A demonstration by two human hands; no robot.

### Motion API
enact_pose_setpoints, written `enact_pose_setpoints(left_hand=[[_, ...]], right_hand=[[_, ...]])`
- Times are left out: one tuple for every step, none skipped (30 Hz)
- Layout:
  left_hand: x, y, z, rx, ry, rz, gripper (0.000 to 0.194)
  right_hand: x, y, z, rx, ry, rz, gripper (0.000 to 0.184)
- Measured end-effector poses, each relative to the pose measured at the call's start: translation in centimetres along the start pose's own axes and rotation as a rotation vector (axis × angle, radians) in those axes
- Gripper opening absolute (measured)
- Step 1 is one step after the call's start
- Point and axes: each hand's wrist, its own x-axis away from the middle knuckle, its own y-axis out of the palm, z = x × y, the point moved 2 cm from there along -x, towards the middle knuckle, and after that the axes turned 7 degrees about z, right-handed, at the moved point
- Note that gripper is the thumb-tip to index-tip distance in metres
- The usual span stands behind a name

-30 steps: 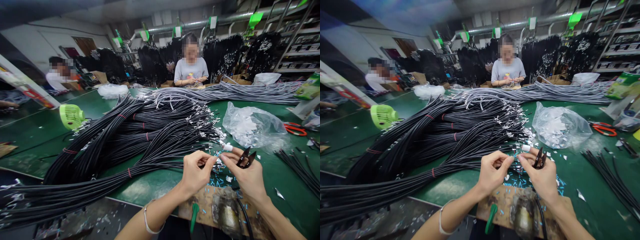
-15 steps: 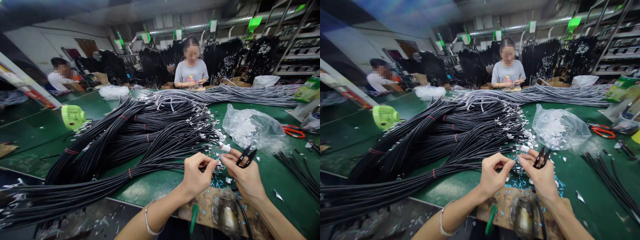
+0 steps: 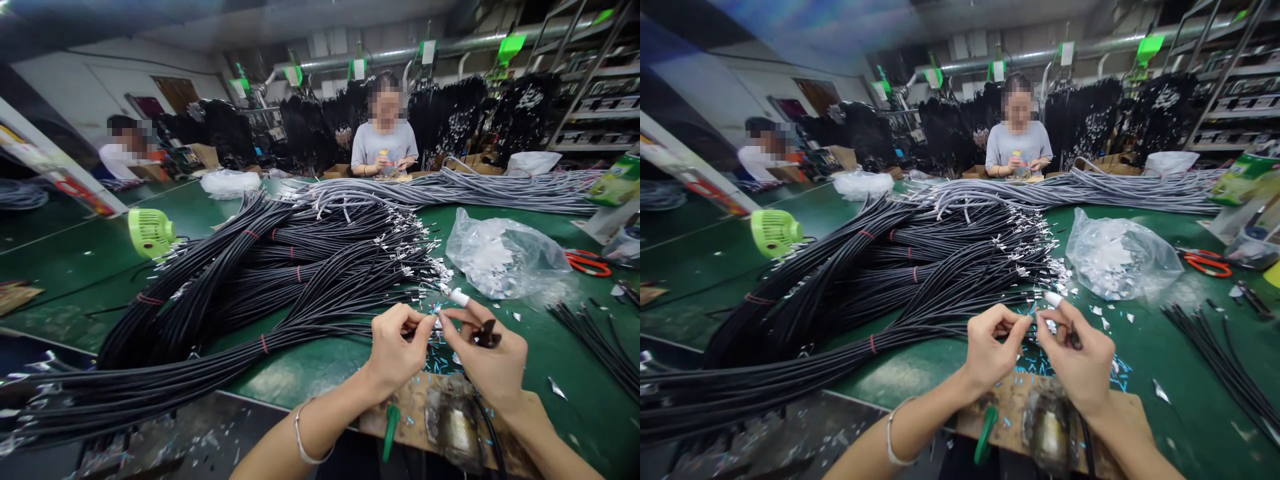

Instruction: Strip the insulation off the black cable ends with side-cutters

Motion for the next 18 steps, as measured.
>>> enact_pose_setpoints(left_hand=[[-0.1,0.0,0.0,0.010,-0.015,-0.005,0.025],[-0.1,0.0,0.0,0.024,-0.031,-0.011,0.025],[-0.2,0.0,0.0,0.040,-0.050,-0.015,0.026],[-0.2,0.0,0.0,0.060,-0.069,-0.018,0.026],[-0.3,0.0,-0.1,0.081,-0.087,-0.022,0.026],[-0.3,0.0,-0.1,0.100,-0.102,-0.023,0.026],[-0.3,-0.1,-0.1,0.115,-0.112,-0.026,0.026],[-0.3,-0.1,-0.1,0.124,-0.114,-0.031,0.026],[-0.3,-0.1,-0.1,0.129,-0.111,-0.039,0.025],[-0.3,0.0,-0.1,0.129,-0.104,-0.047,0.024],[-0.2,0.0,-0.1,0.125,-0.095,-0.055,0.024],[-0.2,0.0,-0.1,0.117,-0.086,-0.061,0.023],[-0.2,0.0,-0.1,0.108,-0.077,-0.067,0.023],[-0.2,0.0,-0.1,0.097,-0.068,-0.069,0.023],[-0.2,0.0,0.0,0.087,-0.060,-0.071,0.023],[-0.2,0.0,0.0,0.078,-0.051,-0.072,0.023],[-0.2,0.1,-0.1,0.071,-0.044,-0.073,0.023],[-0.2,0.1,-0.1,0.064,-0.041,-0.073,0.023]], right_hand=[[0.3,-0.1,-0.2,0.068,-0.132,0.015,0.029],[0.6,-0.3,-0.3,0.111,-0.238,0.016,0.029],[0.7,-0.3,-0.4,0.132,-0.301,0.009,0.028],[0.7,-0.4,-0.4,0.129,-0.307,0.000,0.028],[0.5,-0.5,-0.3,0.102,-0.254,-0.001,0.028],[0.2,-0.5,-0.2,0.053,-0.156,0.003,0.028],[-0.1,-0.5,0.0,-0.009,-0.027,0.000,0.031],[-0.5,-0.4,0.2,-0.082,0.110,-0.014,0.035],[-0.9,-0.3,0.4,-0.157,0.236,-0.041,0.041],[-1.1,-0.2,0.5,-0.223,0.337,-0.080,0.047],[-1.4,0.0,0.7,-0.273,0.409,-0.119,0.051],[-1.5,0.1,0.8,-0.309,0.455,-0.151,0.054],[-1.6,0.1,0.9,-0.330,0.478,-0.164,0.056],[-1.6,0.2,0.9,-0.339,0.477,-0.165,0.057],[-1.6,0.1,0.9,-0.332,0.455,-0.158,0.055],[-1.5,0.1,0.9,-0.314,0.415,-0.151,0.052],[-1.4,0.0,0.8,-0.285,0.357,-0.140,0.048],[-1.3,-0.1,0.6,-0.242,0.284,-0.124,0.043]])
